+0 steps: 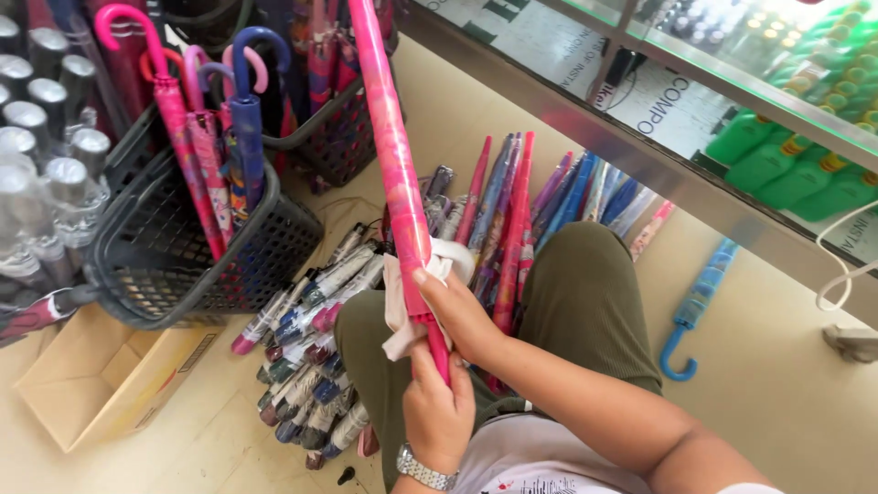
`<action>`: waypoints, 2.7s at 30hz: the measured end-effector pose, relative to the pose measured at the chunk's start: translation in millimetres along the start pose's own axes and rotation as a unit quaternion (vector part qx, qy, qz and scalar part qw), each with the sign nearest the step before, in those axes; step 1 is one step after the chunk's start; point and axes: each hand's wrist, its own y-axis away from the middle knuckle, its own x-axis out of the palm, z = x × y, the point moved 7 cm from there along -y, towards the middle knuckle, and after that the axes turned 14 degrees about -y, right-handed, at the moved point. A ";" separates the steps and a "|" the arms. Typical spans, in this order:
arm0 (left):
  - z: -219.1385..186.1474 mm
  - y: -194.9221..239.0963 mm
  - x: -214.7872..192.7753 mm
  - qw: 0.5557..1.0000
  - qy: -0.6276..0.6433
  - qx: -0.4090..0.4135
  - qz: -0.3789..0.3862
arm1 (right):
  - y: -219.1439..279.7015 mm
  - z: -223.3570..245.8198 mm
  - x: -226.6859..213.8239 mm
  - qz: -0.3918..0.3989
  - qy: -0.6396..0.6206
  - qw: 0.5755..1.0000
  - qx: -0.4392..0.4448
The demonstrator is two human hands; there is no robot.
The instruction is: The person cleans and wipes down individual umbrellas with a cloth.
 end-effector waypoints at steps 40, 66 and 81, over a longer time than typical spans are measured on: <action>171.5 -352.3 -201.0 0.922 -0.180 0.165 -0.300 | -156.4 184.3 -161.8 -0.068 0.236 0.960 -0.138; 236.8 -429.9 -126.7 0.929 -0.071 0.103 -0.349 | -164.2 149.1 -132.7 -0.091 0.288 0.950 -0.084; 332.3 -426.3 -1.5 0.928 -0.275 -0.169 -0.184 | -148.8 173.9 -110.9 -0.121 0.266 0.954 -0.063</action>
